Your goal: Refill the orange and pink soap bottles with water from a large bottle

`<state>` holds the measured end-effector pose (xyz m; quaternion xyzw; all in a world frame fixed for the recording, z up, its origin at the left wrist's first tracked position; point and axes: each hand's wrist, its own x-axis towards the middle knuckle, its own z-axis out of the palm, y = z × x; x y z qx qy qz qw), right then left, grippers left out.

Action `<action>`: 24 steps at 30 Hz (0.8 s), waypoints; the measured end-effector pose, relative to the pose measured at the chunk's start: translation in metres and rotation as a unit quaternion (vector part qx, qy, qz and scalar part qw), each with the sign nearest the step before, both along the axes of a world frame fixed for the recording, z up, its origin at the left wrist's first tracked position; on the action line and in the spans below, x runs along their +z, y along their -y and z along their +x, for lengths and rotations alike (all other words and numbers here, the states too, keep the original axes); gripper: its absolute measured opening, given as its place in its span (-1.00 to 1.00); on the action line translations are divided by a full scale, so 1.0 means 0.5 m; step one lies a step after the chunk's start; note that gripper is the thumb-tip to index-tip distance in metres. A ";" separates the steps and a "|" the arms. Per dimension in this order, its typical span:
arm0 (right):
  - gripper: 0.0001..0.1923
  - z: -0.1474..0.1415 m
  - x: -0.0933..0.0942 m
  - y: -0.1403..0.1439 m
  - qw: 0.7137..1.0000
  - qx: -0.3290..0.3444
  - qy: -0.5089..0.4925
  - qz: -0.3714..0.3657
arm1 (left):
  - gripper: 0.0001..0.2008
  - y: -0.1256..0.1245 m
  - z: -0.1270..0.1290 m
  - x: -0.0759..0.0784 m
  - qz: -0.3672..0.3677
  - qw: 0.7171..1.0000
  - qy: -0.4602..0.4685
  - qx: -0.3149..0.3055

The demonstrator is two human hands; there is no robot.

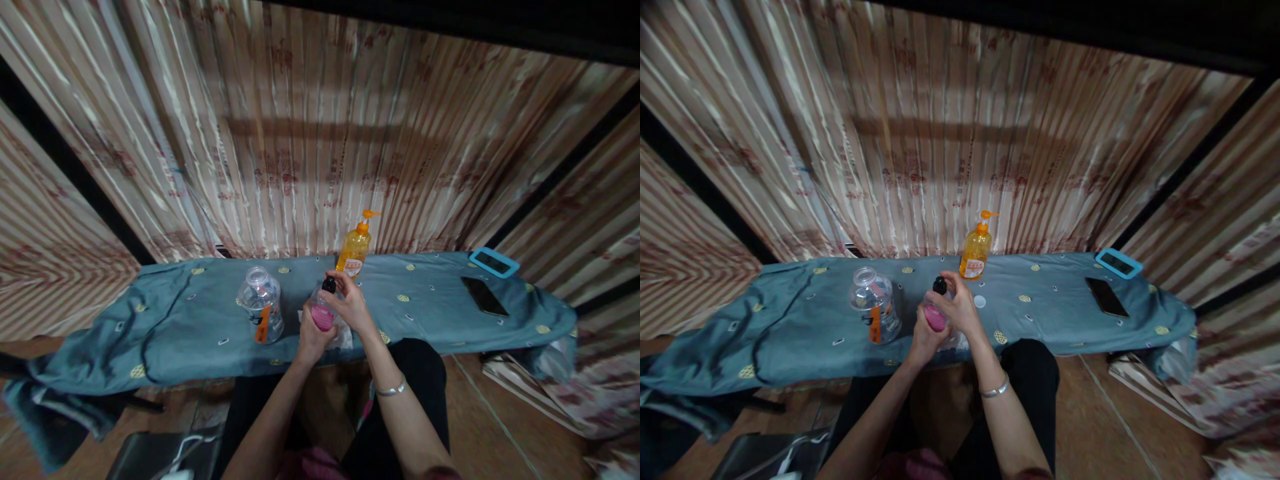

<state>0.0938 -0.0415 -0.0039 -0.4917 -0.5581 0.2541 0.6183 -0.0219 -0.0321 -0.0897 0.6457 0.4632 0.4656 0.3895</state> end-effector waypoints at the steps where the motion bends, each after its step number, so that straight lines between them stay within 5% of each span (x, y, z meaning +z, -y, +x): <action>1: -0.60 -0.002 -0.002 -0.002 1.000 -0.018 -0.001 0.001 | -0.17 0.000 0.000 -0.001 0.002 1.000 0.001 0.000; 10: -0.62 -0.008 0.006 0.017 1.000 -0.010 0.024 0.005 | -0.17 0.003 0.000 -0.002 -0.002 1.000 0.004 -0.002; 17: -0.64 -0.010 0.005 0.009 0.996 -0.085 0.039 -0.004 | -0.16 0.002 -0.002 -0.007 -0.007 1.000 0.026 -0.009; 24: -0.58 -0.005 0.023 0.029 0.996 -0.031 0.082 -0.001 | -0.17 0.007 0.000 -0.001 -0.011 0.999 0.046 0.000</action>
